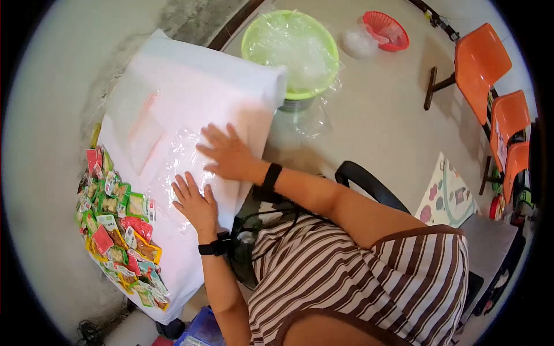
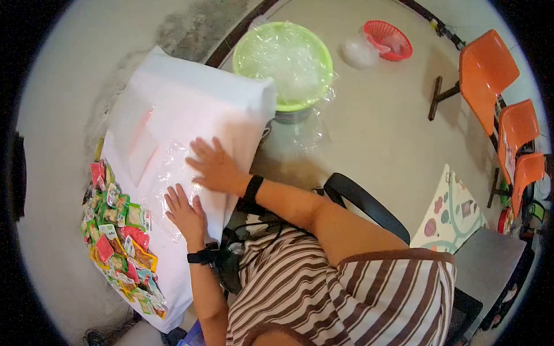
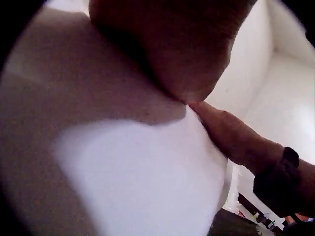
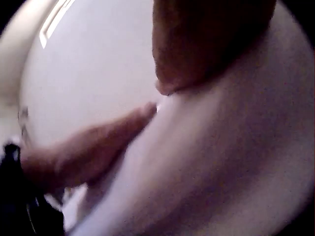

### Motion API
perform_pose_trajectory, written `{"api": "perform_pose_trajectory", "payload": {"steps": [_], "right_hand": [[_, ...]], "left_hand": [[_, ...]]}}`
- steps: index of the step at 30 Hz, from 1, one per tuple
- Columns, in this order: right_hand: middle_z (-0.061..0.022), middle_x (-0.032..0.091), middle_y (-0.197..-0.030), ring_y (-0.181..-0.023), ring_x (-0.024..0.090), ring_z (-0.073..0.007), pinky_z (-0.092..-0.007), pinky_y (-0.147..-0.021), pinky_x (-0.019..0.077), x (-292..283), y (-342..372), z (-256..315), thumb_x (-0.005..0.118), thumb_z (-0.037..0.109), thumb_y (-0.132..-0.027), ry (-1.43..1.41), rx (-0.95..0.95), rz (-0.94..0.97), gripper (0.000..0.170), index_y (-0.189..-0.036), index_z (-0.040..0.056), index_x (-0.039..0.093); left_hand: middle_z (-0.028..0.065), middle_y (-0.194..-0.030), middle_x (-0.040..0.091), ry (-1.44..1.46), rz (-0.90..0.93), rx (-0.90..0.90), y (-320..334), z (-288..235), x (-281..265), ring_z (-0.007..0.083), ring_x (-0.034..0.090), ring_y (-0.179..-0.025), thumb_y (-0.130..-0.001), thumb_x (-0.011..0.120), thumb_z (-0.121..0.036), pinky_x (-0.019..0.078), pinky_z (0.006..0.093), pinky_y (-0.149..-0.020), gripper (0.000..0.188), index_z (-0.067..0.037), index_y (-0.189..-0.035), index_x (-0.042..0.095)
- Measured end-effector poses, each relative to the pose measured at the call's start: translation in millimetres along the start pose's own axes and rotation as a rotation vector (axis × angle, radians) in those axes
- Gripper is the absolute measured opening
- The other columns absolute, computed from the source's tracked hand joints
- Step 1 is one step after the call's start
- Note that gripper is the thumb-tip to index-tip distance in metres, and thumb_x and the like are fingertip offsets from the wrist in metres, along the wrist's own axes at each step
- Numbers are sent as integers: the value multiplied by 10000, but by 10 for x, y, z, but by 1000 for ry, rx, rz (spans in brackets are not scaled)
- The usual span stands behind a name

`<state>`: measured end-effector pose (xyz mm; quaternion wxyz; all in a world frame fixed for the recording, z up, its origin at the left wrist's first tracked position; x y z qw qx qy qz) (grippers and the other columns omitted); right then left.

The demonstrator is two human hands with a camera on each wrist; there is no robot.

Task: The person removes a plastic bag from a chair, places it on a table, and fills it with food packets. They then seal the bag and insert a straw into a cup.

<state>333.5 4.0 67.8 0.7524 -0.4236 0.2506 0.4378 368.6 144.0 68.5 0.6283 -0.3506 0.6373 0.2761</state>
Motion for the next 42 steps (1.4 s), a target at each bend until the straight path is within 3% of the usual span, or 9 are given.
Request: {"api": "perform_pose_trajectory", "payload": {"steps": [5, 9, 13, 19, 23, 24, 28, 32, 42], "right_hand": [[-183, 349, -1391, -1310, 275, -342, -588, -996, 229, -351, -93, -74, 602, 409, -768, 134, 60, -55, 544, -1234, 139, 522], [-167, 373, -1381, -1309, 296, -304, -563, -1007, 242, -13, -180, 306, 607, 410, -765, -60, -331, 86, 534, -1219, 137, 536], [-149, 415, -1347, -1286, 333, -287, -542, -1013, 248, -173, -241, -287, 605, 364, -786, 57, 5, -61, 472, -1180, 110, 549], [-130, 596, -803, -776, 569, -311, -390, -743, 439, -936, 738, -1374, 551, 149, -850, -203, 381, -518, 118, -825, 38, 582], [-178, 597, -950, -913, 578, -300, -392, -763, 460, 150, 1809, -2478, 525, 263, -886, -223, 1191, -34, 238, -935, 40, 592], [-178, 597, -950, -913, 578, -300, -392, -763, 460, 359, 1916, -2678, 525, 263, -886, -223, 1196, -26, 238, -935, 40, 592], [-161, 225, -1446, -1320, 232, -334, -521, -984, 343, 1199, 2233, -3114, 552, 267, -865, 356, 959, 1006, 461, -1287, 106, 457], [-108, 279, -1452, -1355, 199, -301, -569, -1047, 208, 1798, 2262, -3757, 407, 305, -925, 591, 540, 989, 495, -1377, 118, 332], [-112, 297, -1442, -1349, 219, -300, -567, -1049, 216, 2042, 2844, -3889, 451, 316, -903, 284, 470, 1102, 535, -1377, 101, 325]], "left_hand": [[127, -1490, 185, -8, 23, -11, -10, 16, 36, 340, 136, -1373, -897, 467, -329, 141, 612, -1029, 586, -126, -1414, 278], [128, -1489, 188, -15, 14, 5, -16, 27, 74, 341, 138, -1373, -895, 467, -335, 140, 610, -1031, 597, -123, -1417, 268], [138, -1483, 199, 25, 3, -1, 11, 37, 54, 359, 149, -1367, -869, 500, -330, 152, 621, -1022, 613, -125, -1408, 290], [159, -1480, 193, -34, -36, -12, -97, -50, -178, 356, 144, -1369, -859, 512, -335, 141, 618, -1026, 637, -121, -1412, 279], [175, -1470, 212, 42, 47, 68, -266, -42, 55, 362, 161, -1364, -863, 502, -340, 130, 596, -1039, 623, -97, -1402, 302], [175, -1470, 212, 41, 56, 65, -311, -36, 99, 362, 161, -1364, -863, 502, -340, 130, 596, -1039, 623, -97, -1402, 302], [193, -1457, 240, 43, 89, 78, -378, -105, 36, 370, 187, -1356, -884, 439, -369, 133, 568, -1050, 598, -61, -1384, 327], [225, -1442, 252, 13, 125, 67, -385, -98, 51, 392, 206, -1344, -913, 340, -454, 137, 554, -1050, 625, -34, -1376, 326], [246, -1411, 299, 101, 129, 57, -331, -41, 50, 428, 260, -1310, -897, 404, -480, 128, 575, -1036, 611, -38, -1318, 414]]}}
Point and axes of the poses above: each hand's wrist, its own y-axis away from the middle knuckle, its own x-axis out of the palm, z = x × y, the point moved 9 cm from there along -y, towards the middle knuckle
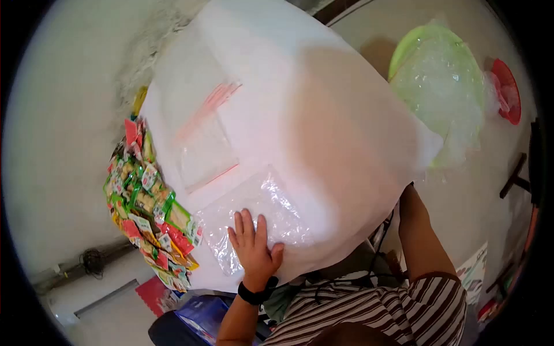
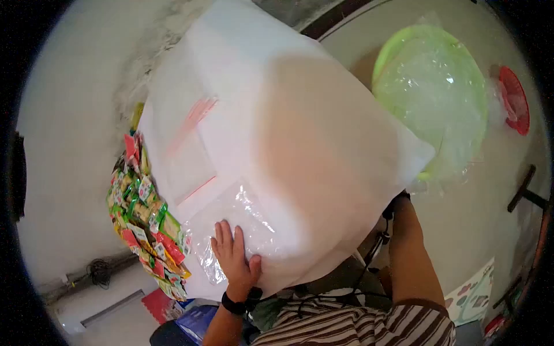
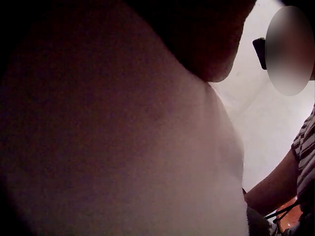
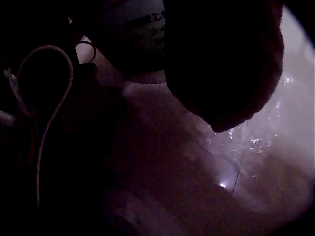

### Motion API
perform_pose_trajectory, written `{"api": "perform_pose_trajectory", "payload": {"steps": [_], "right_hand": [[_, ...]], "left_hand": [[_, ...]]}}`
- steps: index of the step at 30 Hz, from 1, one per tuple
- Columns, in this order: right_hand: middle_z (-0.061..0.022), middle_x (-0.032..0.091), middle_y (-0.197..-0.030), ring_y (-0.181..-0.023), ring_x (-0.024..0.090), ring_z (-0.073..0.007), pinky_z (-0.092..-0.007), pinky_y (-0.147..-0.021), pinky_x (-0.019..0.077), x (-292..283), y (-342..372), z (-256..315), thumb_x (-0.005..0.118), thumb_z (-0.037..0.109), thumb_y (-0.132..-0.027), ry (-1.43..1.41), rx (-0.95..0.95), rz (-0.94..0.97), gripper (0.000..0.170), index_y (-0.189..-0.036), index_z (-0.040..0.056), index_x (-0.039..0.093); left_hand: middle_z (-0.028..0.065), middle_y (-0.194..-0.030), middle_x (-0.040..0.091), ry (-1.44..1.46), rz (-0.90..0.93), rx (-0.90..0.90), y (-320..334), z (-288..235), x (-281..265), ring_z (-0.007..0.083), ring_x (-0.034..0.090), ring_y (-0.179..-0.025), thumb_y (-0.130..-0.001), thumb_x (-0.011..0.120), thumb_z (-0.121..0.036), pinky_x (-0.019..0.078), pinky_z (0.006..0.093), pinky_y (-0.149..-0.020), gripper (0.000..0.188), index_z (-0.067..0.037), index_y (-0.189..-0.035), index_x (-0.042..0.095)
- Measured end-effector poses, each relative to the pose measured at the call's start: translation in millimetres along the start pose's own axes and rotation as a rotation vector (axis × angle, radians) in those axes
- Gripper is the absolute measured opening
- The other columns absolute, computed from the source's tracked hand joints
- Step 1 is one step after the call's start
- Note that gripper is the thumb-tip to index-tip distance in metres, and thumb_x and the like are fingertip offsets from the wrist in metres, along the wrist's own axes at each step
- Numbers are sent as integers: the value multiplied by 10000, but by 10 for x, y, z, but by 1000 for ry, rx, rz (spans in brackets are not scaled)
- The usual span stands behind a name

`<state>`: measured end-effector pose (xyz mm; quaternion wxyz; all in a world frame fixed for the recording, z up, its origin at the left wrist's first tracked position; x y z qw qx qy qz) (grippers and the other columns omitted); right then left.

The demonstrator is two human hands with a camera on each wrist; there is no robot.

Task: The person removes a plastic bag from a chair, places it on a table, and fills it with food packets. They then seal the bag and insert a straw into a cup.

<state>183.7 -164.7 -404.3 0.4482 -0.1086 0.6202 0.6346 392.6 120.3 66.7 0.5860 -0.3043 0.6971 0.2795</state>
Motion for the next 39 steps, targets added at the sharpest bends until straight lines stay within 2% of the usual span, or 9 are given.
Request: {"api": "perform_pose_trajectory", "payload": {"steps": [6, 7, 13, 17, 21, 25, 32, 34, 39], "right_hand": [[-114, 308, -1437, -1345, 231, -300, -566, -1050, 220, -150, 390, 143, 478, 324, -891, -91, -175, 86, 562, -1377, 91, 321], [-117, 396, -1374, -1289, 338, -278, -527, -1015, 300, -198, 416, 190, 557, 313, -847, 56, -314, -127, 570, -1339, 86, 382], [-145, 600, -988, -820, 593, -342, -397, -730, 484, -2121, 1855, 1105, 644, 175, -737, 65, -399, 59, 148, -765, 30, 650], [-86, 631, -810, -785, 604, -278, -365, -681, 478, -3174, 2792, 1706, 656, 119, -733, 3, -653, 15, 108, -805, 39, 668], [-78, 621, -801, -755, 611, -208, -308, -675, 482, -4249, 3814, 2470, 656, 36, -748, -449, -921, -226, 44, -775, 2, 663], [-76, 628, -866, -803, 619, -179, -286, -686, 488, -4510, 3982, 2989, 654, 70, -773, -844, -880, -319, 89, -828, 0, 651], [-68, 614, -866, -834, 637, -197, -332, -679, 547, -4279, 3280, 3495, 588, 100, -864, -1735, -963, 8, 104, -909, 7, 597], [-50, 610, -867, -844, 634, -188, -334, -694, 552, -4231, 3130, 3531, 585, 87, -863, -1816, -1004, 42, 38, -879, 53, 586], [-31, 582, -846, -815, 619, -164, -318, -687, 546, -4168, 2732, 3277, 590, 49, -843, -1789, -937, -69, 157, -993, 59, 544]], "left_hand": [[216, -1428, 286, 18, -13, -37, -6, 23, -21, 403, 240, -1326, -876, 459, -445, 135, 593, -1027, 589, -59, -1321, 429], [206, -1433, 281, 24, -14, -55, -26, 37, -33, 397, 230, -1331, -870, 477, -430, 136, 598, -1025, 584, -67, -1325, 428], [189, -1455, 242, 101, -124, -84, -71, 58, -100, 373, 175, -1356, -819, 554, -259, 124, 576, -1042, 599, -54, -1353, 378], [202, -1418, 304, 403, -425, 19, 58, 125, -400, 389, 229, -1332, -800, 580, -168, 140, 586, -1036, 537, -51, -1303, 434], [191, -1369, 382, 410, -694, 200, 582, -15, -804, 366, 314, -1295, -796, 566, -135, 150, 547, -1055, 516, -45, -1288, 441], [134, -1405, 348, 1153, -361, 173, 836, -161, -533, 282, 292, -1323, -777, 556, -155, 188, 465, -1078, 629, -56, -1361, 342], [146, -1464, 207, 1771, -292, -95, 805, 178, -303, 225, 176, -1367, -875, 494, -151, 230, 363, -1057, 711, -85, -1436, 62], [129, -1313, 422, 1720, -271, -112, 746, 250, -236, 196, 406, -1214, -907, 501, -144, 342, 304, -967, 531, -57, -1381, 275], [-4, -869, 576, 1590, -264, -382, 779, 612, -159, 83, 512, -740, -891, 553, -143, 406, 194, -666, 221, -40, -1084, 584]]}}
Point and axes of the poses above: each hand's wrist, its own y-axis away from the middle knuckle, its own x-axis out of the palm, z = x × y, the point moved 9 cm from there along -y, towards the middle knuckle
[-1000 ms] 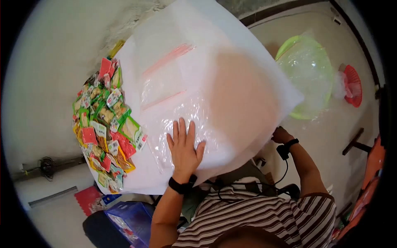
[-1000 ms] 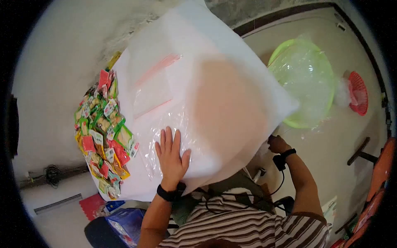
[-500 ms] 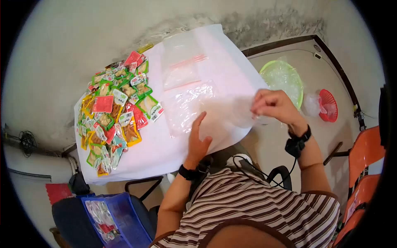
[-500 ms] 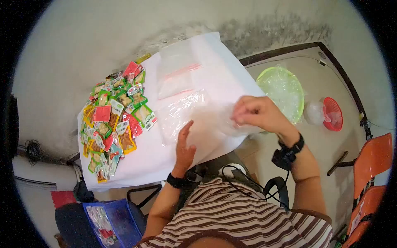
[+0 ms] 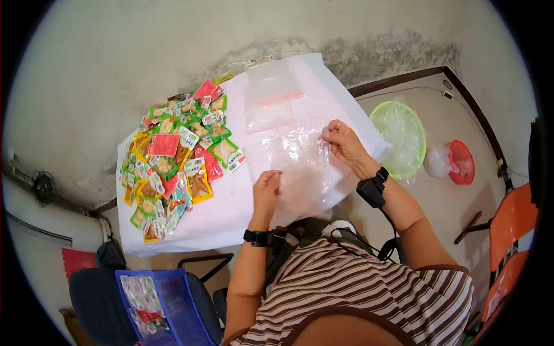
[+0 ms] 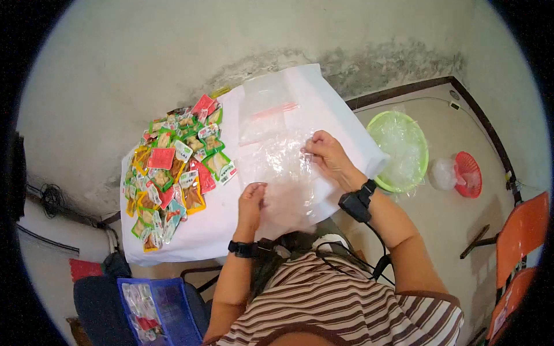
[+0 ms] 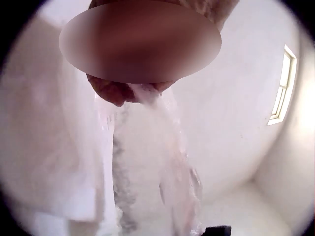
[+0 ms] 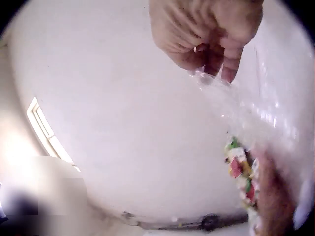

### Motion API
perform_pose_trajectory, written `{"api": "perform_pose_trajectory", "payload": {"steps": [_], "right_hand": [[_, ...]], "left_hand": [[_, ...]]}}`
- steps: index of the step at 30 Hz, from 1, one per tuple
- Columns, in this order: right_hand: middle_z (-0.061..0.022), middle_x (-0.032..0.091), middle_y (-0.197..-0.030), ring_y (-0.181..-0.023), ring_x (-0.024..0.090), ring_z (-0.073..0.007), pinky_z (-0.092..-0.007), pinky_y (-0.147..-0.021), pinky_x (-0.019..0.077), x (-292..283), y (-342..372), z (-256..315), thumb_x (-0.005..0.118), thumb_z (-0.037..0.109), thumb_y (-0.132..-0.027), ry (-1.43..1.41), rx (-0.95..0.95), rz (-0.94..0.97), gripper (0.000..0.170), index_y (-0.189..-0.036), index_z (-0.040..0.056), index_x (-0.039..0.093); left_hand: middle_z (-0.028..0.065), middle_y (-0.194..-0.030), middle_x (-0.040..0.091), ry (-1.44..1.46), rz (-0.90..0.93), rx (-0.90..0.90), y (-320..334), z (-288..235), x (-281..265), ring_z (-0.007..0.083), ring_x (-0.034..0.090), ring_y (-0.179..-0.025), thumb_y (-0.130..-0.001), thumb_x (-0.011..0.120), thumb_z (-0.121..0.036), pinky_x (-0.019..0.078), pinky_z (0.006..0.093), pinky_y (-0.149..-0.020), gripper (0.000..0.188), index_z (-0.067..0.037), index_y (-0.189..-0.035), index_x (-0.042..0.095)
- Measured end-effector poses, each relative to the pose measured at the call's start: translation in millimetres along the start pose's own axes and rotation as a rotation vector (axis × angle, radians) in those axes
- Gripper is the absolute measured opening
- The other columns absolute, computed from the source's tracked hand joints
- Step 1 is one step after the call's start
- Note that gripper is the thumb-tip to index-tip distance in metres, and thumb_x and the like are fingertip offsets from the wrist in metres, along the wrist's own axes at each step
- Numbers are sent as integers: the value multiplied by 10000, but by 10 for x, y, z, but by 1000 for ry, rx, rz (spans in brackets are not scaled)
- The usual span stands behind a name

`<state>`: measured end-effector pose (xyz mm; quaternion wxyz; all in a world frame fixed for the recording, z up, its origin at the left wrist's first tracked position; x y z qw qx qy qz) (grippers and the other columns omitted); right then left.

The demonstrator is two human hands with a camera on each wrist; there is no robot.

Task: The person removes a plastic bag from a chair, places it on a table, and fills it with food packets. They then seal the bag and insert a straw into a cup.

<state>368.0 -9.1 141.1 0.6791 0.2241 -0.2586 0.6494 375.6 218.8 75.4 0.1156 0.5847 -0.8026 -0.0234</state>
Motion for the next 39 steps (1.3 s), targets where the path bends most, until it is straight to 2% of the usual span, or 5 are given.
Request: {"api": "perform_pose_trajectory", "payload": {"steps": [11, 23, 25, 29, 39], "right_hand": [[-43, 587, -986, -848, 547, -138, -269, -826, 433, -270, -610, 21, 577, 343, -867, 1287, -81, 218, 349, -996, 21, 616], [-27, 543, -616, -515, 550, -113, -231, -458, 425, -560, -560, -350, 537, 256, -897, 635, 10, -134, 249, -797, 29, 569], [-34, 535, -587, -479, 543, -127, -237, -429, 416, -603, -517, -388, 527, 272, -901, 557, 67, -219, 262, -807, 30, 563], [-40, 545, -592, -474, 546, -126, -234, -423, 413, -494, -528, -356, 516, 281, -907, 467, 79, -208, 262, -835, 33, 565], [-185, 621, -715, -690, 614, -347, -435, -608, 474, -459, -723, -355, 546, 265, -860, 1615, -196, -290, 261, -965, 27, 529]], "left_hand": [[52, -771, 639, -707, 243, 389, -488, -580, 51, 103, 548, -684, -825, 620, -91, 453, 235, -646, 184, 4, -979, 652], [-17, -810, 593, -856, 73, 314, -715, -534, -442, 75, 522, -690, -816, 639, -151, 434, 214, -603, 186, -39, -962, 626], [-15, -867, 602, -177, 17, -171, -668, -39, -703, 80, 555, -750, -830, 626, -149, 458, 211, -628, 120, -79, -919, 586], [-17, -722, 544, 47, -115, -183, -456, -72, -555, 62, 515, -596, -839, 581, -55, 416, 184, -521, 95, -87, -895, 512], [10, -699, 504, -469, -363, 231, -865, -215, -918, 89, 495, -581, -821, 528, -1, 430, 219, -505, 353, 2, -1161, 432]]}}
Point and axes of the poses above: each hand's wrist, its own y-axis away from the middle knuckle, its own x-axis out of the palm, z = x × y, the point moved 9 cm from there along -y, towards the middle knuckle
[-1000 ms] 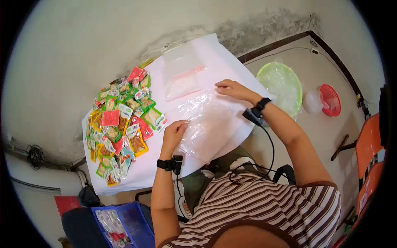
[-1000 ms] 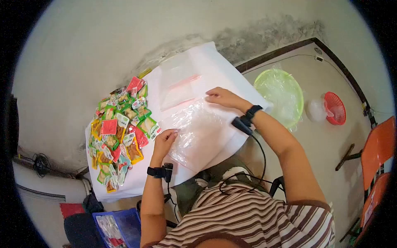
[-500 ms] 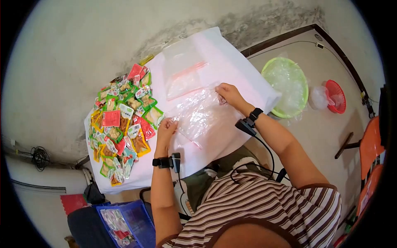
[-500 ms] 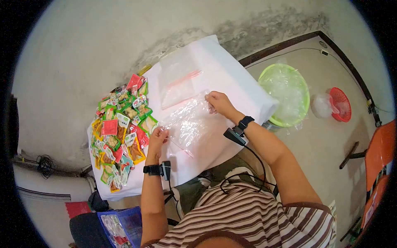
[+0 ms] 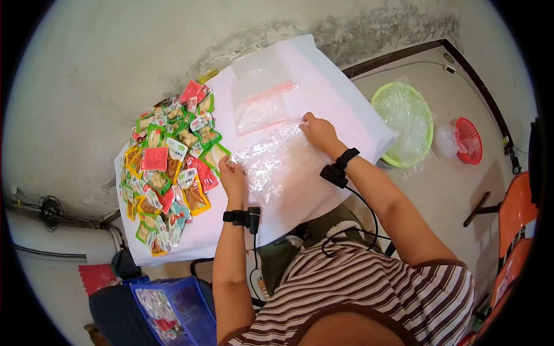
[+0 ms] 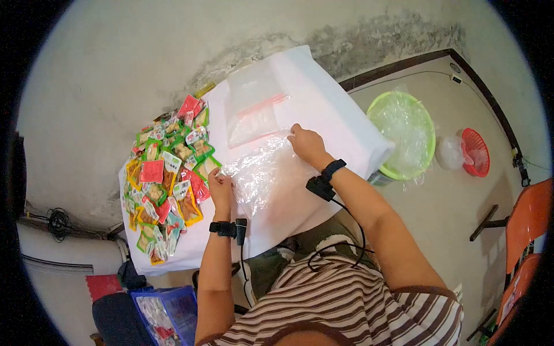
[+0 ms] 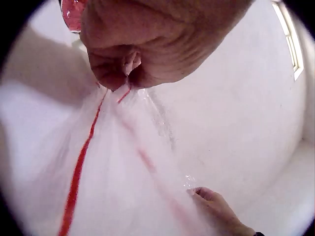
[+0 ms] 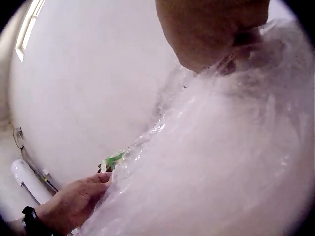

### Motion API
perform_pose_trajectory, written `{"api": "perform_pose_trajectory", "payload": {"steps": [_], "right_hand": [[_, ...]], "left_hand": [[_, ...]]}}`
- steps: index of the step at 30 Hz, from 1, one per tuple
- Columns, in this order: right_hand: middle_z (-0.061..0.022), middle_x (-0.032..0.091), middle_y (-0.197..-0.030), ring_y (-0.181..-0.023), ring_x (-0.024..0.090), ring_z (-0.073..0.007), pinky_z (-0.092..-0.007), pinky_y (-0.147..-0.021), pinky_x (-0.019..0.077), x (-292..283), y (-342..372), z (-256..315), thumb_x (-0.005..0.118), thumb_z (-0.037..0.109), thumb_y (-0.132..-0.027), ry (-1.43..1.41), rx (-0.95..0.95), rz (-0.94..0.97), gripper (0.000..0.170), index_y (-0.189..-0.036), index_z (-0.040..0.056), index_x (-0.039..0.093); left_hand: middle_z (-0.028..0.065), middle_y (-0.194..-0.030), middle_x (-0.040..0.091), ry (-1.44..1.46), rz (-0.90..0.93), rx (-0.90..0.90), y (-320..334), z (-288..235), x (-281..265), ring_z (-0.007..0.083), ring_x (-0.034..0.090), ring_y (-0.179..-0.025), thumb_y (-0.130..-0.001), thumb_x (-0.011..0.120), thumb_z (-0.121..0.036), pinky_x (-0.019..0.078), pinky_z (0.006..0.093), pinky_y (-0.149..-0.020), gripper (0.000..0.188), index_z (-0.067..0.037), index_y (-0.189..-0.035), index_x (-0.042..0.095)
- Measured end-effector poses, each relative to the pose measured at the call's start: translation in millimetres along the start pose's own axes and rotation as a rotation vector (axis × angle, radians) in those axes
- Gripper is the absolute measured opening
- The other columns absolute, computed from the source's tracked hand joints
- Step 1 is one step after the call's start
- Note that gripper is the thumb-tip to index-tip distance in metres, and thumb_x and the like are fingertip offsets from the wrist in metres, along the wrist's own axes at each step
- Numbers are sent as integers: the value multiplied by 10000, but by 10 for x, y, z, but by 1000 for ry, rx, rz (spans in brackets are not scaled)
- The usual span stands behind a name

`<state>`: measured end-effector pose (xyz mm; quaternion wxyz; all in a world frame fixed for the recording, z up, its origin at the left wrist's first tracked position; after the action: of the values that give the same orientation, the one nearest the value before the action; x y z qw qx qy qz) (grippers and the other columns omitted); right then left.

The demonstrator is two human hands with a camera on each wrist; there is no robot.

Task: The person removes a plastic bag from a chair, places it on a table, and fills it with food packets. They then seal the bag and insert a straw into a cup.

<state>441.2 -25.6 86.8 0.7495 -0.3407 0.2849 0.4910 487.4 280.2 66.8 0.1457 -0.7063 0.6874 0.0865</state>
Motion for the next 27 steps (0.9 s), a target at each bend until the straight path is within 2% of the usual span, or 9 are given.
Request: {"api": "perform_pose_trajectory", "payload": {"steps": [7, 10, 12, 15, 17, 20, 22, 24, 27], "right_hand": [[-203, 622, -703, -668, 614, -376, -467, -595, 482, -68, -17, 20, 543, 265, -855, 12, -38, -127, 258, -959, 31, 514], [-200, 619, -696, -665, 615, -375, -474, -586, 481, 45, -13, -12, 549, 261, -850, 87, -8, -47, 244, -939, 37, 508], [-196, 616, -685, -662, 614, -376, -475, -582, 480, 48, -16, 9, 550, 257, -849, 91, -12, -50, 238, -932, 39, 506], [-189, 617, -689, -659, 613, -378, -478, -580, 479, 40, 16, 34, 550, 251, -849, 105, -17, -35, 230, -919, 38, 500], [-186, 620, -703, -660, 613, -380, -481, -581, 478, 4, 10, 42, 550, 248, -849, 117, -18, -29, 228, -914, 36, 497], [-187, 629, -844, -798, 617, -355, -451, -640, 486, -94, 11, 39, 549, 206, -831, 142, 4, -11, 240, -997, 35, 517], [-177, 600, -1009, -972, 573, -331, -424, -743, 474, -283, 29, 289, 536, 157, -810, 212, -163, -179, 327, -1117, 44, 520], [-152, 474, -1269, -1226, 401, -310, -511, -977, 338, 71, 226, 726, 507, 162, -823, 228, -462, 18, 412, -1224, 70, 493], [-144, 376, -1384, -1317, 299, -288, -526, -1068, 194, 575, 585, 1054, 513, 368, -853, 204, -671, 261, 539, -1303, 81, 436]], "left_hand": [[48, -773, 523, -12, -7, -24, 107, -150, 33, 124, 518, -629, -803, 527, 2, 466, 264, -568, 483, 12, -1263, 381], [154, -1015, 554, -260, -63, 101, 168, -341, 14, 241, 569, -862, -795, 556, -16, 471, 345, -779, 558, -5, -1317, 358], [232, -1310, 405, -747, -26, 657, 450, -906, 271, 359, 405, -1201, -805, 591, -102, 312, 479, -997, 592, -31, -1343, 355], [208, -1435, 258, -954, 284, 650, 613, -720, 650, 389, 199, -1335, -816, 600, -206, 160, 574, -1045, 588, -39, -1335, 378], [185, -1436, 275, -970, 312, 627, 596, -494, 709, 374, 183, -1346, -839, 568, -289, 131, 621, -1027, 598, -52, -1350, 367], [182, -1439, 273, -953, 365, 557, 567, -362, 740, 373, 192, -1343, -852, 536, -354, 117, 587, -1051, 600, -86, -1362, 367], [180, -1439, 275, -961, 362, 551, 562, -355, 738, 371, 193, -1343, -850, 538, -352, 117, 583, -1053, 600, -86, -1361, 369], [178, -1438, 277, -966, 362, 547, 565, -359, 752, 369, 195, -1343, -848, 540, -349, 118, 579, -1056, 600, -86, -1359, 371], [173, -1438, 279, -971, 352, 560, 573, -363, 750, 365, 195, -1344, -846, 539, -349, 118, 575, -1059, 600, -85, -1359, 371]]}}
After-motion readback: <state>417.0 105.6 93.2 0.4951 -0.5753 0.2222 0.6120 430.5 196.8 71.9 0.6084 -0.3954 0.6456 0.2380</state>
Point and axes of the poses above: each hand's wrist, its own y-axis away from the middle knuckle, its own x-axis out of the palm, z = x × y, the point moved 9 cm from there along -y, towards the middle knuckle
